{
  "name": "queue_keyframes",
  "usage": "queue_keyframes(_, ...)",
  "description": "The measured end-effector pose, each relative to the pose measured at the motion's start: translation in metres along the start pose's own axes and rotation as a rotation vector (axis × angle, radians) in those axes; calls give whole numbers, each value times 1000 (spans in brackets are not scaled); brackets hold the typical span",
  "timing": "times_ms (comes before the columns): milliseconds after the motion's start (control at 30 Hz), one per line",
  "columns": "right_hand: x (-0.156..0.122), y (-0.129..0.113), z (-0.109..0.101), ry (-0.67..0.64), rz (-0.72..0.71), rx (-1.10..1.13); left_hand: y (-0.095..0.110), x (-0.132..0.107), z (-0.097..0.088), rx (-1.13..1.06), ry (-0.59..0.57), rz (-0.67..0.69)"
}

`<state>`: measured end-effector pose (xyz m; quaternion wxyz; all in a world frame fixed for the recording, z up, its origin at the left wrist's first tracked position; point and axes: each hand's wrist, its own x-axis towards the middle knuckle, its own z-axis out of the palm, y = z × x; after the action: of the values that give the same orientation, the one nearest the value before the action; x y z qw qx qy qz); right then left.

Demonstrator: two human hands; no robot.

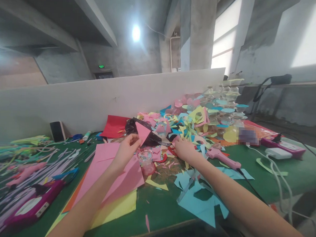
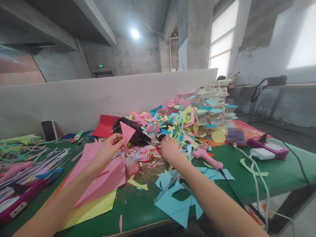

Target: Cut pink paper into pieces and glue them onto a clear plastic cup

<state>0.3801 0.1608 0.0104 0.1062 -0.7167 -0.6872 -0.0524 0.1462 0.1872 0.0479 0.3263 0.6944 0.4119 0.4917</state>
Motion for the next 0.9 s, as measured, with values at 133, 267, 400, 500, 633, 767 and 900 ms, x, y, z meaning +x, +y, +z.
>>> queue_keyframes(133, 2, 0, 4, -34, 25, -46, -14, 8, -4, -90, 47, 5)
queue_keyframes(267, 3, -1, 4, -44, 76, -69, -19, 12, -8, -104, 90, -7)
queue_keyframes(400, 2, -2, 1, -16, 128, -82, -16, 11, -9, -107, 132, -19)
queue_keyframes(500, 2, -2, -4, -3, 149, -80, -16, 11, -10, -110, 143, -14)
queue_keyframes(633, 5, 0, -8, 11, 128, -65, -21, 13, -10, -99, 138, -13)
queue_keyframes(767, 9, 4, -8, 18, 155, -47, -25, 14, -10, -88, 132, -10)
queue_keyframes(900, 12, 10, -15, 97, 215, -42, -25, 14, -9, -77, 137, -21)
